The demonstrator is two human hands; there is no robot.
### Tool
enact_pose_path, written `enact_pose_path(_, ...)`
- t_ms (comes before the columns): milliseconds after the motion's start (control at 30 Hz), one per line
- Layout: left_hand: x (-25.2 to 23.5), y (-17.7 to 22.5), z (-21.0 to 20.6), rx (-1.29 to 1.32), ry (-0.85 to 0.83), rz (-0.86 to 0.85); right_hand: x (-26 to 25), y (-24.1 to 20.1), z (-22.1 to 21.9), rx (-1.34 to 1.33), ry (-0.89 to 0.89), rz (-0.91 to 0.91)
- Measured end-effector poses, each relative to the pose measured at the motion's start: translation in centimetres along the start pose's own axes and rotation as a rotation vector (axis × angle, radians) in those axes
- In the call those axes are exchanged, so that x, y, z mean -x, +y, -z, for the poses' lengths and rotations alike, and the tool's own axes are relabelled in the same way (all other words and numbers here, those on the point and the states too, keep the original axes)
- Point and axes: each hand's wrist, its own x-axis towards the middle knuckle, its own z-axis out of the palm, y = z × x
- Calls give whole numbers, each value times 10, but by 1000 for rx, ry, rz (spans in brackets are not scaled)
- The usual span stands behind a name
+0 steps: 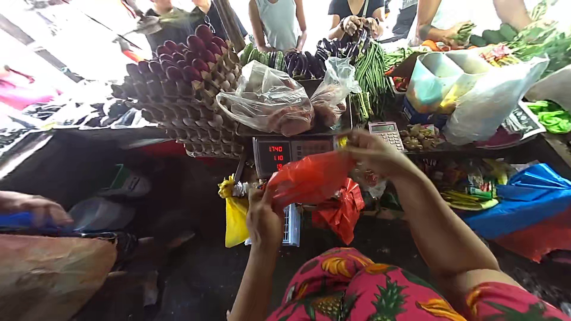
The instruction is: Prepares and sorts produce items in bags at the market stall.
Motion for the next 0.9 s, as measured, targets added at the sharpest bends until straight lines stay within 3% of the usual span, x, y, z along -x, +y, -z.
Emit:
enact_pose_path(100,5,9,3,-105,-269,123,-67,-6,29,287,425,-1)
enact_pose_path(167,5,8,6,-117,-425,182,-117,3,42,436,442,-87)
enact_pose_path(233,6,4,8,-74,-460,190,-152,10,43,573,347,-126)
enact_pose_path(300,7,0,9,-26,-467,201,-167,16,38,577,351,-8)
enact_pose_path(467,8,-17,14,250,-565,227,-118,-35,3,-16,562,424)
enact_pose_path(533,12,-18,13,355,-603,213,-81,-52,-16,-187,566,479)
enact_pose_path(600,18,-11,10,452,-616,194,-50,-57,-39,-394,478,417)
enact_pose_path(733,31,9,5,587,-664,219,-5,-21,-100,-869,187,14)
enact_pose_path(833,48,10,-1,921,-541,371,5,16,-132,-1008,327,-183)
enact_pose_path(900,52,6,1,982,-481,482,19,44,-144,-910,370,-198)
